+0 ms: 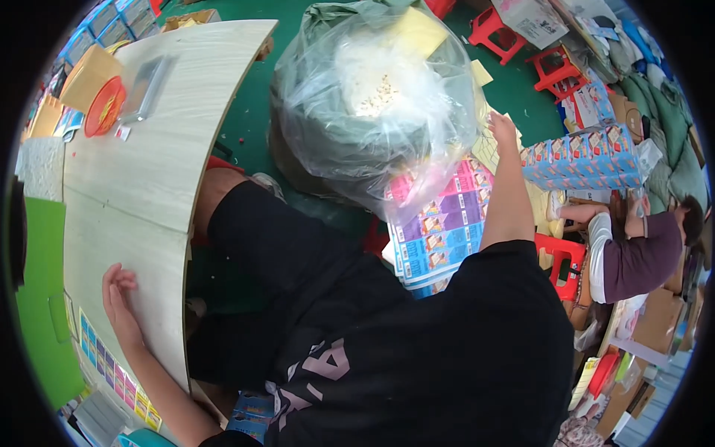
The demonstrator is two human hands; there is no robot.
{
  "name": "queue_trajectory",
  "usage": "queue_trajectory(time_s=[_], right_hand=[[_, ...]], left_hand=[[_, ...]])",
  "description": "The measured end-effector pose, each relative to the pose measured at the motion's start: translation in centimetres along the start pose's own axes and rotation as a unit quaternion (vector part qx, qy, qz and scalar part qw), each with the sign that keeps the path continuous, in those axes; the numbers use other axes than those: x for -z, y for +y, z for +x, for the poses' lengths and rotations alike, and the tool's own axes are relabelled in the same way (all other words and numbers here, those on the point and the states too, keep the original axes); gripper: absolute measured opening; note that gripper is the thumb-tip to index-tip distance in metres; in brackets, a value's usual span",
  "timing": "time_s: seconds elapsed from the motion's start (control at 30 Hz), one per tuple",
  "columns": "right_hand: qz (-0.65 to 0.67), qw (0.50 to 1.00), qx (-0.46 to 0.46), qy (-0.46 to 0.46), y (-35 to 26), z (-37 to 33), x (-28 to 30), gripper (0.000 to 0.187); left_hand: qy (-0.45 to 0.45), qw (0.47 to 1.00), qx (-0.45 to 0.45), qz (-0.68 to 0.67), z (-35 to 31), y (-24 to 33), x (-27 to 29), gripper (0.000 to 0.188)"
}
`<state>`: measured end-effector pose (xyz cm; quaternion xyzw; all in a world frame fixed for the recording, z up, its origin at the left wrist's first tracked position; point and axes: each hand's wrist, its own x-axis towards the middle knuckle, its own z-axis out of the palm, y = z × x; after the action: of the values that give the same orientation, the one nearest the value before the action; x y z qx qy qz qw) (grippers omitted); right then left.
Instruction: Remove the excess waste material from a sheet of printed toy labels.
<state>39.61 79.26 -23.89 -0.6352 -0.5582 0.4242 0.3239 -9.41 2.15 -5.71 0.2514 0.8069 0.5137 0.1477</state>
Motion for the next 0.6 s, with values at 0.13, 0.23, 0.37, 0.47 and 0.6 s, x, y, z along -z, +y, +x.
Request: queue_trajectory(time_s=[0.13, 0.23, 0.37, 0.47, 0.6], right_hand=[[0.024, 0.990, 0.130, -0.045, -4.1, 3.4, -1.7, 0.044], [-0.031, 0.971, 0.234, -0.021, -7.1, 7.3, -3.0, 0.047], [-0.082, 0.977, 0.152, -0.123, -8.1, 9.6, -6.7, 0.041], [0.092, 0.970, 0.020, -0.224, -9.1, 9.8, -10.0, 0.033], [0.031, 0.946, 0.104, -0.304, -8.5, 10.7, -13.4, 0.030]], left_hand=[[0.000, 0.999, -0.002, 0.033, 1.3, -0.9, 0.1, 0.034], [0.005, 1.000, 0.023, 0.017, 2.8, -1.9, 0.4, 0.031], [0.033, 0.997, 0.041, 0.052, 2.1, -1.3, 0.0, 0.027], [0.063, 0.995, 0.056, 0.058, 1.0, -1.0, -0.7, 0.021], [0.057, 0.989, 0.032, 0.136, 0.6, -0.7, -2.1, 0.017]])
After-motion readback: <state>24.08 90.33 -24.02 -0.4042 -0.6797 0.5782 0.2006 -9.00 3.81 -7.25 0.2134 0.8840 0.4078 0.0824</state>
